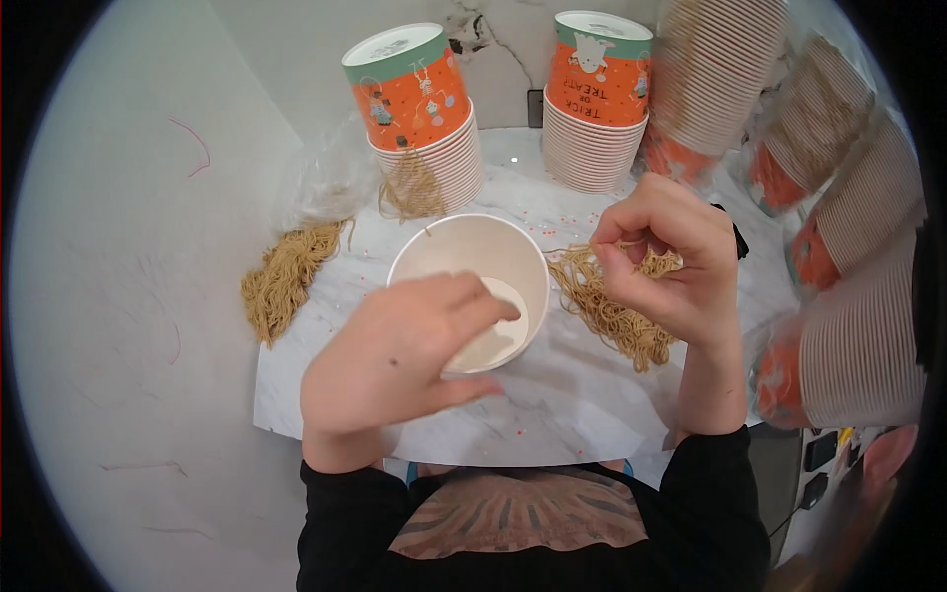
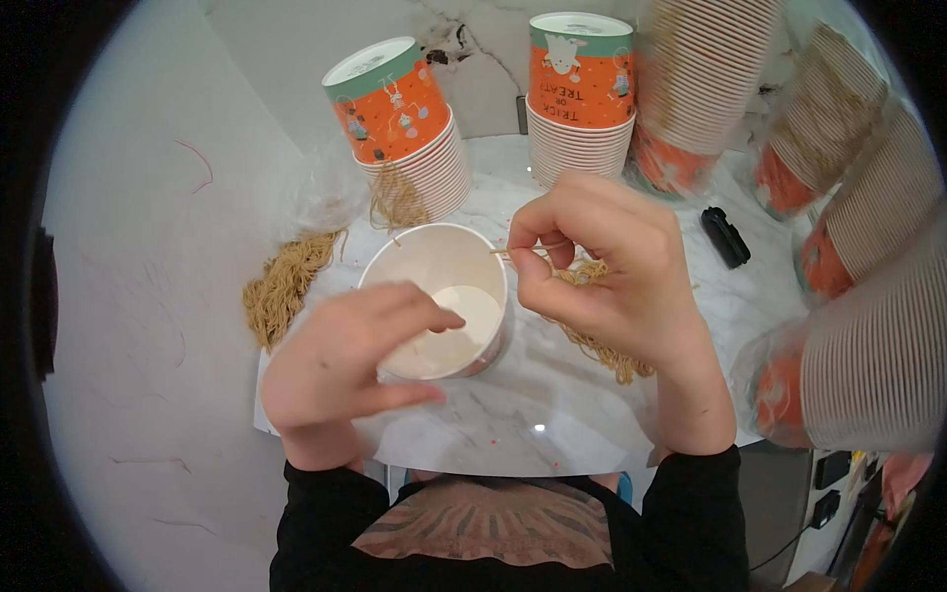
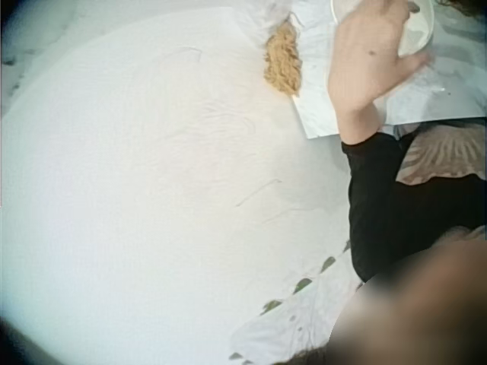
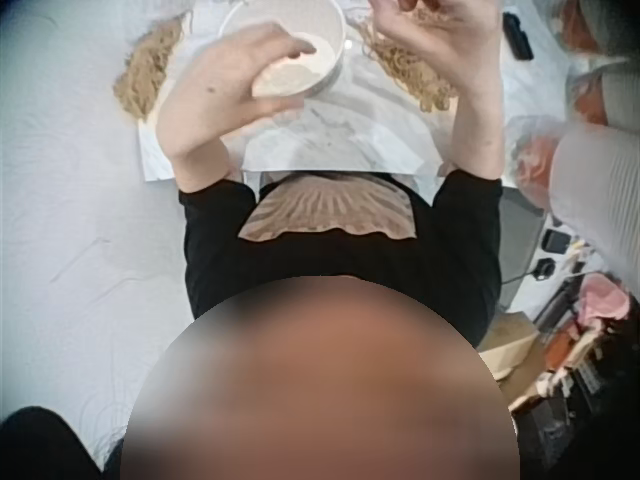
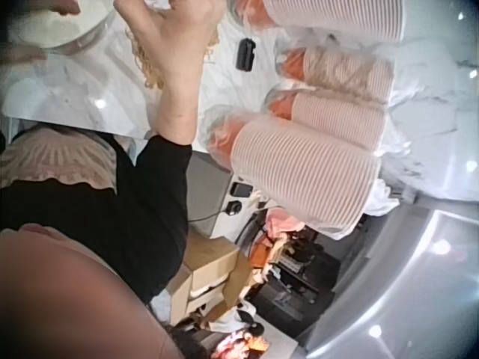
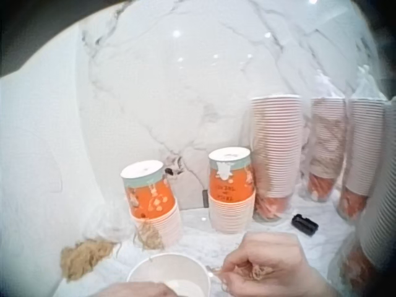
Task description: Attach decorative strings to paper cups to make small buckets.
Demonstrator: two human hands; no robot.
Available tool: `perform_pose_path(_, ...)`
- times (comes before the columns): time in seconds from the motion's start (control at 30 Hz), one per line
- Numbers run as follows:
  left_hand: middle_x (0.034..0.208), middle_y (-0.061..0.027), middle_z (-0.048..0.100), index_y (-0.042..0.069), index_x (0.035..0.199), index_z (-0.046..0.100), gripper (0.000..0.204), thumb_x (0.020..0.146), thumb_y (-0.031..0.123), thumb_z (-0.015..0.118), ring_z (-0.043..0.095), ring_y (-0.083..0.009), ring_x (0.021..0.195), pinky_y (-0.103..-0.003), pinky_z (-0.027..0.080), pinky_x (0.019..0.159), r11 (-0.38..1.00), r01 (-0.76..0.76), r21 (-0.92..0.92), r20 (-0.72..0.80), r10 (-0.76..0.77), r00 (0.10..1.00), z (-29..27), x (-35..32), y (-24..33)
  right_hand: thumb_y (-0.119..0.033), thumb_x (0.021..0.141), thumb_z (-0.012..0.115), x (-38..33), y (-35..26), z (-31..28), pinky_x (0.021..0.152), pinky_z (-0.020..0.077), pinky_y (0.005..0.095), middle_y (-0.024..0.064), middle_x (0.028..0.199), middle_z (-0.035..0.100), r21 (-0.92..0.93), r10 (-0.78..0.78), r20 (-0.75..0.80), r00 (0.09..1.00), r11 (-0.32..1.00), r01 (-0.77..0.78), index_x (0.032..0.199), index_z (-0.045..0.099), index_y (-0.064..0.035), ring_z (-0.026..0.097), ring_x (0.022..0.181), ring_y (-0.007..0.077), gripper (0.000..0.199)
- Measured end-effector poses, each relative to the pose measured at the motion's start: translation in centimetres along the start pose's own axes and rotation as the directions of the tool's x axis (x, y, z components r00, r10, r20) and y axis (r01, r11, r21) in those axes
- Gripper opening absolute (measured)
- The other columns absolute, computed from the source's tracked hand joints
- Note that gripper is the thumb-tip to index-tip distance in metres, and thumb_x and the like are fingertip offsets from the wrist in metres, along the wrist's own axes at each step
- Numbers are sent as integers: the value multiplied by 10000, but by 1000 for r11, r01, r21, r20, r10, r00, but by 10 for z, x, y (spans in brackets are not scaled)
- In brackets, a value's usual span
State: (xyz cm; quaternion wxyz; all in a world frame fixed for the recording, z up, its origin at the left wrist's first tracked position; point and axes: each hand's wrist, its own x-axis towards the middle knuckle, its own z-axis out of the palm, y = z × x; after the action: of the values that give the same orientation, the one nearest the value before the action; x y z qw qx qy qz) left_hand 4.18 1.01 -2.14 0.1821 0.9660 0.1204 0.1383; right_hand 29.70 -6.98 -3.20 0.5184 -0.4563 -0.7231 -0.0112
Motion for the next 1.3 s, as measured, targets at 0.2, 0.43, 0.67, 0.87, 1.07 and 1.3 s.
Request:
perform_pose_path(0.2, 1053, -97, 667, 82, 1213, 629, 500, 738, 118, 781, 659, -323, 935, -403, 525, 749, 992, 22, 127, 202, -47, 978, 35, 2, 2, 10, 743, 719, 3, -7, -9, 555, 441, 281, 40, 717, 568, -17, -22, 53, 998, 1000, 22, 826, 622, -34, 574, 610, 160, 135)
perform_pose_path(0.43, 938, -140, 684, 36, 1088, 670, 339, 750, 20, 681, 681, -321, 818, -381, 558, 690, 959, 207, -194, -161, -239, 958, 26, 7, 12, 8, 766, 702, -1, -14, -12, 579, 482, 279, 54, 760, 591, -1, 81, 64, 995, 997, -81, 877, 612, -28, 622, 648, 173, 148)
perform_pose_path(0.67, 995, -45, 700, 10, 1153, 674, 417, 743, -2, 743, 615, -77, 783, -223, 512, 655, 785, 200, -587, -251, -411, 876, 19, 6, 10, -37, 714, 733, -9, -22, 13, 510, 481, 344, 38, 780, 569, -124, -127, 112, 986, 982, 141, 880, 596, -91, 613, 600, 223, 221)
perform_pose_path(0.87, 1017, -43, 695, 10, 1187, 665, 444, 751, -16, 747, 623, -63, 788, -212, 505, 658, 747, 185, -639, -261, -437, 861, 26, 3, 8, 38, 657, 747, -14, -23, 25, 514, 491, 316, 29, 774, 613, -187, -128, 160, 979, 970, 158, 887, 632, -84, 619, 610, 203, 285)
perform_pose_path(1.07, 1030, -48, 687, -5, 1199, 656, 454, 758, -37, 756, 635, -60, 792, -199, 503, 646, 711, 145, -688, -268, -435, 859, 30, 4, 9, 28, 661, 750, -15, -19, 27, 498, 492, 307, 31, 781, 611, -205, -162, 146, 976, 960, 190, 897, 636, -75, 622, 604, 193, 282)
perform_pose_path(1.3, 1049, -53, 700, -3, 1214, 653, 464, 765, -44, 761, 643, -57, 792, -203, 515, 647, 696, 142, -704, -248, -428, 869, 31, 4, 9, -133, 710, 749, -16, -20, 30, 495, 492, 324, 29, 768, 511, -251, -208, 136, 969, 939, 237, 897, 580, -76, 616, 615, 183, 258)
